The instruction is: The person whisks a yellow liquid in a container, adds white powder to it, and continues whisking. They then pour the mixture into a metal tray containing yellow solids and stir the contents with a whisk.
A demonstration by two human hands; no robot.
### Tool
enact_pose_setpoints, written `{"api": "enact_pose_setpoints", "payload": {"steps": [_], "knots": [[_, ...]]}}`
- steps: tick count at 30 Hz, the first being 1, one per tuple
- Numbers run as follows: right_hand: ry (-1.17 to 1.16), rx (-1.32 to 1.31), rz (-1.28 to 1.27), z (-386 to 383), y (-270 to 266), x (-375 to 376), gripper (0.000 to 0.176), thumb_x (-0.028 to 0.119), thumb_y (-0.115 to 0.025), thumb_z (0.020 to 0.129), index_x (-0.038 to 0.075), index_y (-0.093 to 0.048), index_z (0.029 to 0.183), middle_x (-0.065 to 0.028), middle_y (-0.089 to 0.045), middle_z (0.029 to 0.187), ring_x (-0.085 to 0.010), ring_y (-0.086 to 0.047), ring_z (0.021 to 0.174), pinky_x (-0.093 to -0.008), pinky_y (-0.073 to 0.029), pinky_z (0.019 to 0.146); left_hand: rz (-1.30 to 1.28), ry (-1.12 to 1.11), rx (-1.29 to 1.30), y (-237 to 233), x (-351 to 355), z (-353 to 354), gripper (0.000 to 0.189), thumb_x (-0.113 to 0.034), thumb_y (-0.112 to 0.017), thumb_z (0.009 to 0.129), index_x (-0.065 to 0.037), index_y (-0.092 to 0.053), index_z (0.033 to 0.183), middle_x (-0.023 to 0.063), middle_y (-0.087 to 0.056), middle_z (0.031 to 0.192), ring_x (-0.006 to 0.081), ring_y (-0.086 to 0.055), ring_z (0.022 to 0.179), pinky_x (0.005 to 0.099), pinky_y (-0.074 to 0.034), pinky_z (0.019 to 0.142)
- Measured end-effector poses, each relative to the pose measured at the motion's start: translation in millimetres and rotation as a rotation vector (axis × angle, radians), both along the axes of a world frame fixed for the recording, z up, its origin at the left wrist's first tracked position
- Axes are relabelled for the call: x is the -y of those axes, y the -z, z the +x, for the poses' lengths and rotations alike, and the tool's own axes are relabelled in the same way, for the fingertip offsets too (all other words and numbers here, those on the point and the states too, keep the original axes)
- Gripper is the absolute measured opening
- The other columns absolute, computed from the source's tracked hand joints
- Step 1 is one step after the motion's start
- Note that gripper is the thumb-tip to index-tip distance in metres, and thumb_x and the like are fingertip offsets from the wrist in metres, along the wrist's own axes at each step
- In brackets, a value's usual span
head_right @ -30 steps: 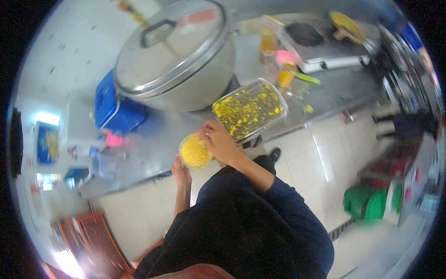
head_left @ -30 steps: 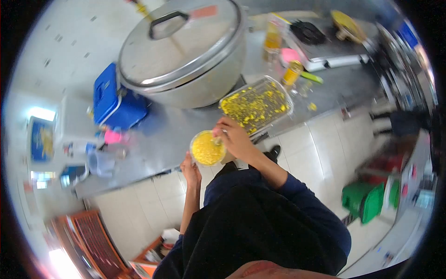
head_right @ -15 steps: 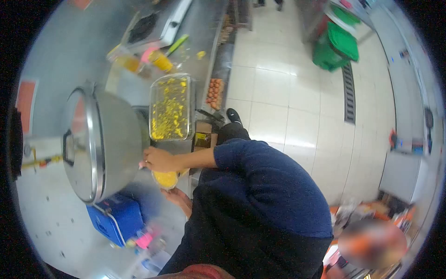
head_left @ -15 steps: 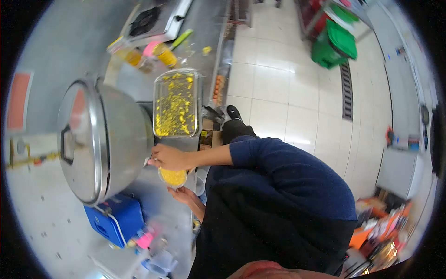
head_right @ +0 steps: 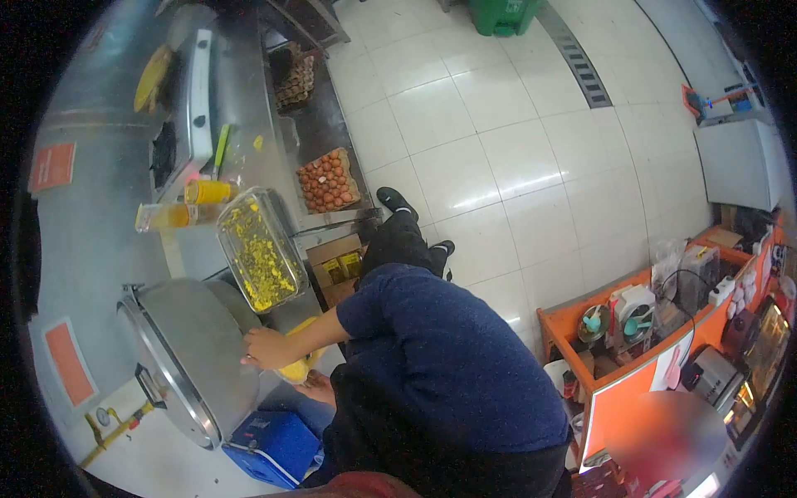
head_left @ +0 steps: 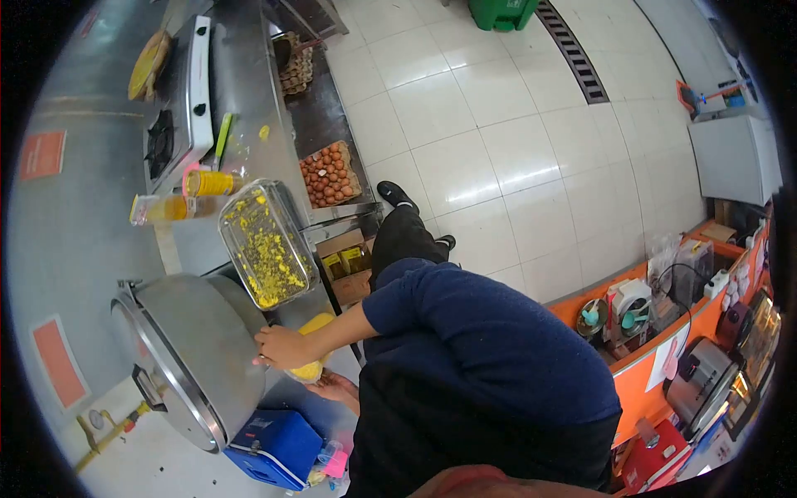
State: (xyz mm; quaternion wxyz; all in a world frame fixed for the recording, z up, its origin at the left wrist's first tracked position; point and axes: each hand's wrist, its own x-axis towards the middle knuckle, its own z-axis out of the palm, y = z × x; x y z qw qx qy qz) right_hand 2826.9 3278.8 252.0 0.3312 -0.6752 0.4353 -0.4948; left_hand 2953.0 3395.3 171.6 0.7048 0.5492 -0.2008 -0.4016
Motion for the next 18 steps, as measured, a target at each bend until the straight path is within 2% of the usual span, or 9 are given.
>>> {"api": "enact_pose_setpoints", "payload": {"steps": [2, 6, 8, 9, 11, 14, 18], "knots": [[0.013, -0.021, 0.023, -2.6, -1.1, -2.9, 0.041, 0.039, -0.047, 0.089, 0.005, -0.066, 0.076, -0.0104, -0.053, 0.088, -0.0266, -0.049, 0.091, -0.0377, -0.042, 0.078, 0.11, 0.102, 0.009, 1.1, -0.6, 10.1, 0.033, -0.037, -0.045, 0.092, -0.007, -0.053, 0.104, 0.0035, -0.056, 0.086, 0.0178, -0.053, 0.074, 0.0277, -0.041, 0.068], [0.016, -0.025, 0.077, -6.7, -4.1, -9.0, 0.039, 0.037, -0.048, 0.089, 0.005, -0.067, 0.078, -0.0111, -0.052, 0.091, -0.027, -0.048, 0.093, -0.0386, -0.041, 0.078, 0.1, 0.136, 0.202, 7.3, -4.8, 17.7, 0.034, -0.042, -0.046, 0.09, -0.01, -0.055, 0.096, 0.0026, -0.052, 0.075, 0.0186, -0.052, 0.068, 0.0288, -0.041, 0.065], [0.015, -0.015, 0.08, -4.3, -2.9, -9.5, 0.039, 0.037, -0.047, 0.089, 0.005, -0.068, 0.078, -0.0123, -0.053, 0.094, -0.0284, -0.047, 0.096, -0.0405, -0.041, 0.079, 0.163, 0.005, 0.055, 10.9, -3.8, 25.1, 0.036, -0.045, -0.045, 0.089, -0.012, -0.053, 0.077, 0.0019, -0.05, 0.069, 0.0187, -0.051, 0.065, 0.0302, -0.04, 0.063], [0.009, -0.015, 0.085, -3.9, -2.7, -9.2, 0.04, 0.037, -0.047, 0.089, 0.006, -0.069, 0.077, -0.0135, -0.054, 0.097, -0.0298, -0.047, 0.099, -0.0424, -0.042, 0.08, 0.157, 0.006, 0.06, 12.0, -3.8, 32.0, 0.036, -0.045, -0.045, 0.089, -0.012, -0.053, 0.077, 0.0019, -0.05, 0.069, 0.0187, -0.051, 0.065, 0.0302, -0.04, 0.063], [0.028, -0.028, 0.072, -1.7, -2.2, -10.2, 0.038, 0.036, -0.048, 0.088, 0.006, -0.069, 0.078, -0.0133, -0.054, 0.097, -0.0298, -0.047, 0.099, -0.0423, -0.042, 0.08, 0.135, 0.318, 0.076, 6.7, -7.1, 41.4, 0.042, -0.045, -0.046, 0.089, -0.013, -0.044, 0.063, 0.0006, -0.046, 0.061, 0.0171, -0.048, 0.061, 0.0302, -0.04, 0.062], [0.065, -0.05, 0.036, -0.5, 0.6, -13.7, 0.033, 0.033, -0.052, 0.086, 0.006, -0.068, 0.077, -0.0115, -0.054, 0.094, -0.0284, -0.047, 0.096, -0.0405, -0.042, 0.078, 0.213, 0.283, 0.084, -1.6, -5.9, 33.2, 0.044, -0.043, -0.046, 0.09, -0.013, -0.039, 0.058, -0.0003, -0.043, 0.056, 0.0147, -0.046, 0.057, 0.0283, -0.041, 0.063], [0.046, -0.078, -0.031, -4.4, -0.2, -12.2, 0.027, 0.03, -0.054, 0.084, 0.007, -0.066, 0.076, -0.0076, -0.054, 0.087, -0.026, -0.046, 0.096, -0.0367, -0.041, 0.077, 0.083, 0.202, -0.002, -19.9, -5.7, -2.2, 0.038, -0.032, -0.044, 0.095, -0.014, -0.038, 0.061, -0.001, -0.035, 0.051, 0.0132, -0.042, 0.053, 0.0249, -0.038, 0.06]]}}
